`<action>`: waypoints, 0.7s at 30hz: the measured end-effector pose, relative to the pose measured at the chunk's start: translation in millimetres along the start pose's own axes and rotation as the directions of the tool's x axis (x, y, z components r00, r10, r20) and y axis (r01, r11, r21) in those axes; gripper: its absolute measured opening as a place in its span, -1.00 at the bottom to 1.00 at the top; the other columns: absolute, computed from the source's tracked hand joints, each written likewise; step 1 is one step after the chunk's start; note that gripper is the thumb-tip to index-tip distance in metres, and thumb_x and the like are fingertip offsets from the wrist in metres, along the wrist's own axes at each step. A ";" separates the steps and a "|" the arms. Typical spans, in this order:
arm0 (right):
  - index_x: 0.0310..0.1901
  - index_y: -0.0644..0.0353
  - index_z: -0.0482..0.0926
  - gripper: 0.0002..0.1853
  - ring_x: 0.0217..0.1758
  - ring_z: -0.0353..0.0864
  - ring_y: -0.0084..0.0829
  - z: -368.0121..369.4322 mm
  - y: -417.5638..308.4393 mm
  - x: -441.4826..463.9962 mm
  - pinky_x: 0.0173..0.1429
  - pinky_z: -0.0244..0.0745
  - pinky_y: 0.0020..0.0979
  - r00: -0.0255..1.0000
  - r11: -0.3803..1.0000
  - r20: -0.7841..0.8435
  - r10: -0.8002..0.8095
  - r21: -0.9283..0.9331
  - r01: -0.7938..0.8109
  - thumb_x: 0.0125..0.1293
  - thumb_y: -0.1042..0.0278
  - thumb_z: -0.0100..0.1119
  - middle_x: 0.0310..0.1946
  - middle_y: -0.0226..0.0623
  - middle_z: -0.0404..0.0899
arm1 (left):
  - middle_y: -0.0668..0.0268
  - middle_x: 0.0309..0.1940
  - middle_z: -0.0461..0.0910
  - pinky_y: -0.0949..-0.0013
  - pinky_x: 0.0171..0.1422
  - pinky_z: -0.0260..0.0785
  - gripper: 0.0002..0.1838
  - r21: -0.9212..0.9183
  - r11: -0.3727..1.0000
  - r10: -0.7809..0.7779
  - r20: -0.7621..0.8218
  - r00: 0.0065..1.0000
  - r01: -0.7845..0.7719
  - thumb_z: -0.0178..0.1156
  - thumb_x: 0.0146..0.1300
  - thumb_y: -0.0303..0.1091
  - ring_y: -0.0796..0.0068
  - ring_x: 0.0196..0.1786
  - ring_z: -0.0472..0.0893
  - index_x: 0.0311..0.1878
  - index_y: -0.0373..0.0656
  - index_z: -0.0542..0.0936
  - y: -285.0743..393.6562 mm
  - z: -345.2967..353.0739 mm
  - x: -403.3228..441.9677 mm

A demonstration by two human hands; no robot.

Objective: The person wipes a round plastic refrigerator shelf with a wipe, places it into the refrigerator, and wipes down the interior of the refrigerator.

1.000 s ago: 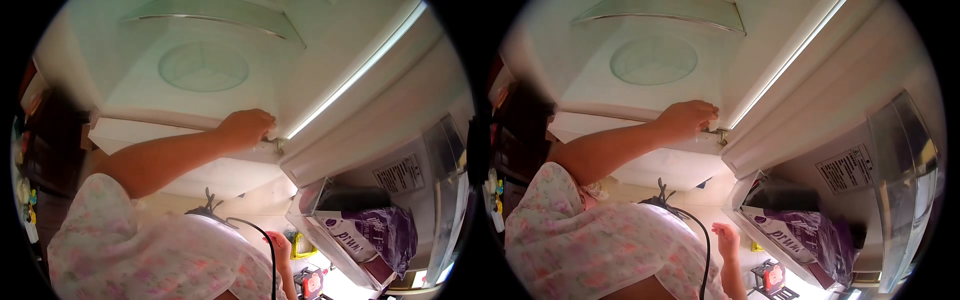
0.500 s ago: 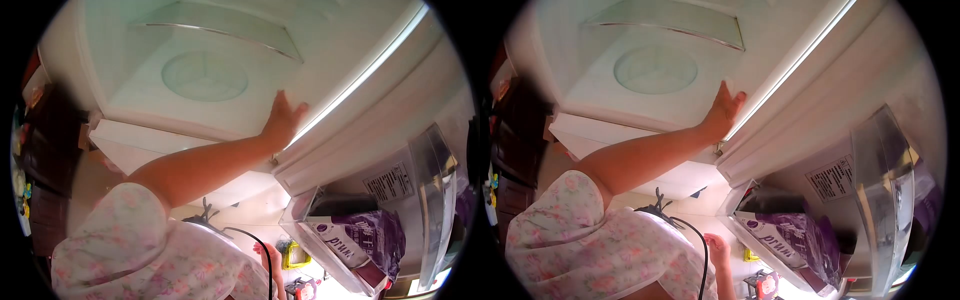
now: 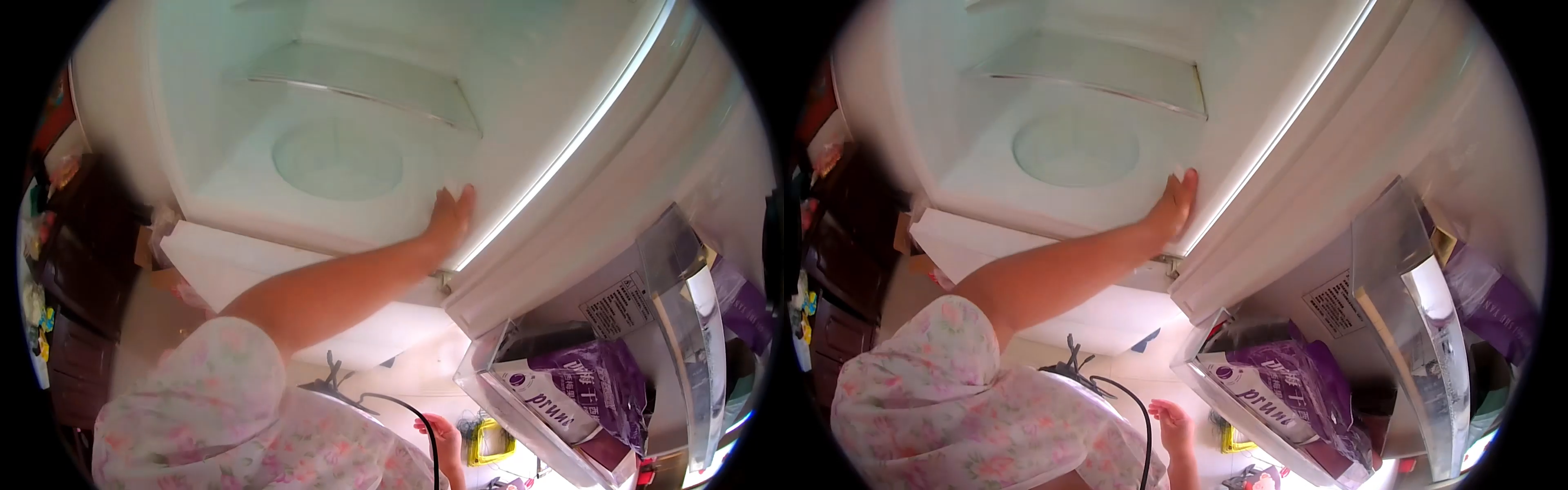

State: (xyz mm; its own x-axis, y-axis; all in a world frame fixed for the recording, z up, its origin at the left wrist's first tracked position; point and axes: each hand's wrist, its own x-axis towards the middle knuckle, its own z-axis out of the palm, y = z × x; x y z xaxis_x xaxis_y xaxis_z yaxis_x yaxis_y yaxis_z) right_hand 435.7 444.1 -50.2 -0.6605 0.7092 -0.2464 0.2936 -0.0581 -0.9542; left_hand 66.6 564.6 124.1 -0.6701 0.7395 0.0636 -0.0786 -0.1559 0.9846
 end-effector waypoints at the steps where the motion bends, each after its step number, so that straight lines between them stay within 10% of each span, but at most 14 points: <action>1: -0.10 0.27 0.62 -0.82 -0.22 0.68 -0.51 3.7 -4.2 3.3 -0.10 0.54 -0.53 1.000 1.000 0.009 0.010 0.011 -0.010 0.39 0.56 0.02 -0.27 -0.30 0.68 | -0.05 0.52 -0.25 0.27 0.59 -0.34 0.07 0.113 0.993 -0.036 0.015 0.999 0.034 -0.34 0.30 0.45 0.14 0.58 -0.24 0.47 -0.42 -0.23 2.5 4.0 -12.7; 8: -0.10 0.27 0.62 -0.80 -0.22 0.68 -0.48 6.7 -12.8 24.9 -0.10 0.54 -0.53 0.995 0.997 0.064 -0.070 -0.034 0.072 0.39 0.59 -0.01 -0.27 -0.29 0.68 | -0.15 0.50 -0.27 0.27 0.59 -0.41 0.03 0.053 0.958 0.287 -0.110 0.952 -0.283 -0.34 0.35 0.38 0.13 0.58 -0.30 0.45 -0.47 -0.22 31.9 16.2 -31.8; 13: -0.11 0.29 0.62 -0.81 -0.21 0.68 -0.47 13.6 -27.9 24.7 -0.09 0.55 -0.51 0.998 0.999 0.045 -0.043 -0.024 0.044 0.39 0.59 -0.01 -0.27 -0.28 0.68 | -0.35 0.32 0.16 0.17 0.51 -0.09 -0.13 0.211 0.971 0.176 -0.323 0.930 -0.111 -0.24 0.42 0.23 -0.18 0.44 0.10 0.31 -0.58 0.16 -9.1 19.8 -0.5; 16: -0.11 0.32 0.62 -0.83 -0.21 0.68 -0.46 18.0 6.7 26.3 -0.09 0.55 -0.51 0.998 0.993 0.053 -0.014 0.121 0.008 0.39 0.58 0.01 -0.27 -0.26 0.68 | -0.09 0.51 -0.32 0.18 0.57 -0.27 -0.06 0.262 0.947 0.219 -0.110 0.970 -0.184 -0.22 0.41 0.22 0.07 0.57 -0.24 0.47 -0.36 -0.32 -26.9 32.5 -56.5; 21: -0.11 0.32 0.62 -0.82 -0.22 0.68 -0.47 26.9 -13.8 41.1 -0.08 0.54 -0.50 0.990 1.000 0.141 -0.024 0.018 0.022 0.39 0.59 -0.01 -0.27 -0.26 0.68 | 0.01 0.52 -0.17 0.26 0.57 -0.21 -0.32 0.022 0.919 0.393 -0.109 0.913 -0.393 -0.12 0.47 -0.27 0.14 0.56 -0.08 0.51 -0.23 -0.15 -11.9 29.0 -89.0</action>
State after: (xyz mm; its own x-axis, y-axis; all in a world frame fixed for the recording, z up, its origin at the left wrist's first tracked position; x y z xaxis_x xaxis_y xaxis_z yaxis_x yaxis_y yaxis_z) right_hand 386.0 455.2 -51.7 -0.7580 0.6046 -0.2448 0.2666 -0.0554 -0.9622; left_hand 148.6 519.6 111.4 -0.7236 0.5423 0.4271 0.2071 -0.4196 0.8837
